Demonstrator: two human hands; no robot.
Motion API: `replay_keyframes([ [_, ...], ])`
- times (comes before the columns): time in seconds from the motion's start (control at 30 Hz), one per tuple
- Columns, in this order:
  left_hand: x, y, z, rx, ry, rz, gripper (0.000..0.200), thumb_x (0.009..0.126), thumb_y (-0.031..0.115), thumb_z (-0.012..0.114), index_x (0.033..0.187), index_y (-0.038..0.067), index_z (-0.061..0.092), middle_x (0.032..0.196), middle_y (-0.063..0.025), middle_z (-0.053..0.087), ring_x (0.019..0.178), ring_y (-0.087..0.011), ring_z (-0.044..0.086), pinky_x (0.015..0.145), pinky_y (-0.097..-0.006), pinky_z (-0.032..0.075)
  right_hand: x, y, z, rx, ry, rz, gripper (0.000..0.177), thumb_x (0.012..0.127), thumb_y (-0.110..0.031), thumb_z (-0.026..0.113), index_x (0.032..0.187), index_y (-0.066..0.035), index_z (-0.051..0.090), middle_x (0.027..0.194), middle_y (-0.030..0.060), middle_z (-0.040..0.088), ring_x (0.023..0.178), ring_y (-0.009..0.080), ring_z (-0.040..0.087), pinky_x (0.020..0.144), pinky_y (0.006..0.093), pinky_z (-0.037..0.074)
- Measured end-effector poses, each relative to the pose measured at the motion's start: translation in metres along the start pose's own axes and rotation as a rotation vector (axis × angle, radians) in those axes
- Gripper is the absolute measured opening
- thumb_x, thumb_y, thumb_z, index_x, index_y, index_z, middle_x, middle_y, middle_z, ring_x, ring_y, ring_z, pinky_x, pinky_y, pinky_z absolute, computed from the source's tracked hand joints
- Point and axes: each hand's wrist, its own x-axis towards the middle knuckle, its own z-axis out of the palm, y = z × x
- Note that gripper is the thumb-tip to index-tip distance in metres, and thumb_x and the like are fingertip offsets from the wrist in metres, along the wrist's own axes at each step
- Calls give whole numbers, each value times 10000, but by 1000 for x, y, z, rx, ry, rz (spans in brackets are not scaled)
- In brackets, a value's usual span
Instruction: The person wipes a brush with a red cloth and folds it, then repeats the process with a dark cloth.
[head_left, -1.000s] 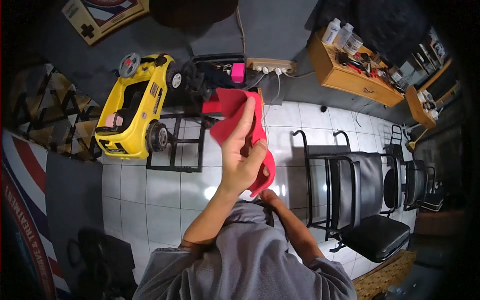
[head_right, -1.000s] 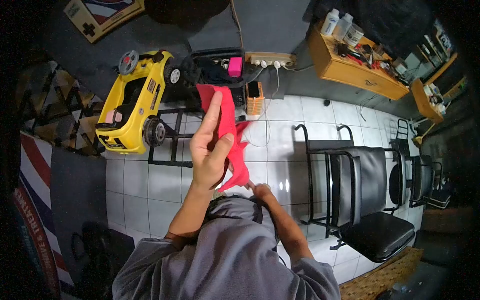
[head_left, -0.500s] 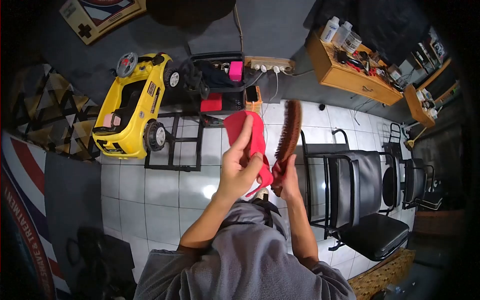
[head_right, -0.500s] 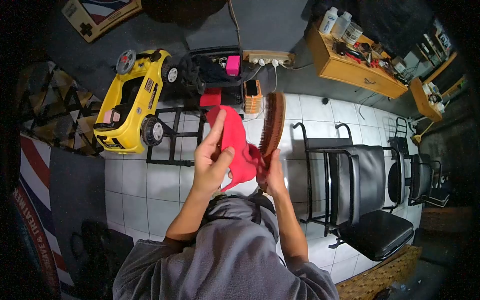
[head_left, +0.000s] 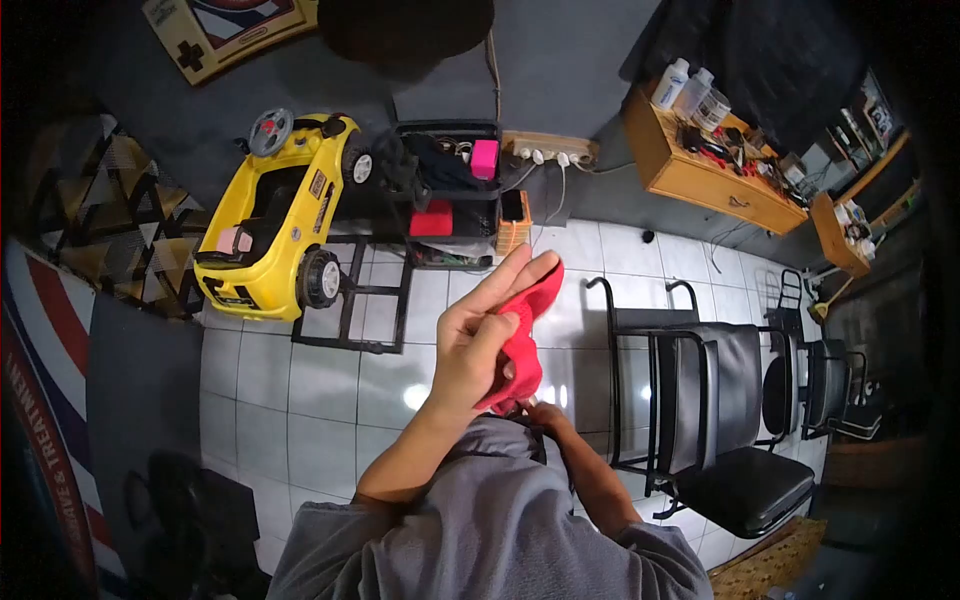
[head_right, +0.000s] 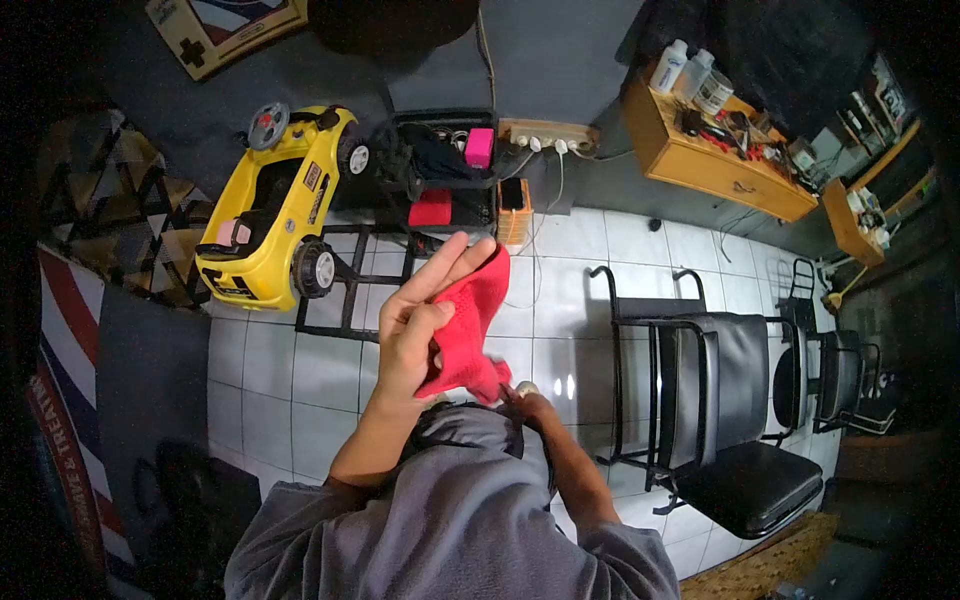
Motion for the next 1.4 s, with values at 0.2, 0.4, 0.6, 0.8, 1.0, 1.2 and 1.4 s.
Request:
replay_keyframes([
  [0.2,-2,-21,-15,-350,380,-337,276,800,-9,451,1072,40,462,919,-36,546,847,-119,543,773,-243,475,-1,31,23,757,473,250,842,864,-716,275,787,28,663,755,237,619,771,319,629,698,414,480],
  [0.4,-7,-50,-34,-481,-84,-513,351,700,-25,403,1040,56,434,803,-12,432,702,-119,427,660,-246,413,-111,-86,-143,1538,760,-241,205,912,-290,604,908,-97,536,623,-55,459,482,55,412,441,218,363],
  [0.6,-14,-59,-24,242,-361,-343,340,763,-63,428,1097,4,430,907,-46,484,858,-123,480,817,-242,383,-134,-107,-179,1485,482,-564,159,885,-164,634,945,-20,611,726,-30,573,613,41,512,502,205,392],
  [0.8,-27,-84,-38,1061,81,73,370,782,-8,478,1150,-28,443,1000,-168,543,964,-331,541,902,-359,417,-158,-129,-195,1423,756,-458,100,890,-116,619,901,-18,604,666,-48,526,520,24,434,438,206,342],
  [1.0,-23,-83,-37,1211,-33,54,105,822,32,421,876,-38,476,797,-275,565,785,-433,565,702,-461,439,-157,-125,-205,1297,891,-393,126,880,-135,641,924,-32,584,605,-66,463,485,15,353,424,197,265],
  [1.2,-17,-76,-23,879,-30,-223,192,911,188,506,886,-2,487,667,-203,565,616,-346,581,563,-382,438,-167,-142,-212,1352,1125,-370,272,960,-304,494,885,-44,528,613,-33,444,454,38,343,401,218,258],
  [1.4,-10,-86,-23,695,29,15,210,967,219,455,965,13,495,640,-183,558,572,-322,579,563,-349,438,-180,-127,-191,1840,404,-741,592,911,-646,308,724,-94,414,506,-44,283,396,65,231,382,228,191],
])
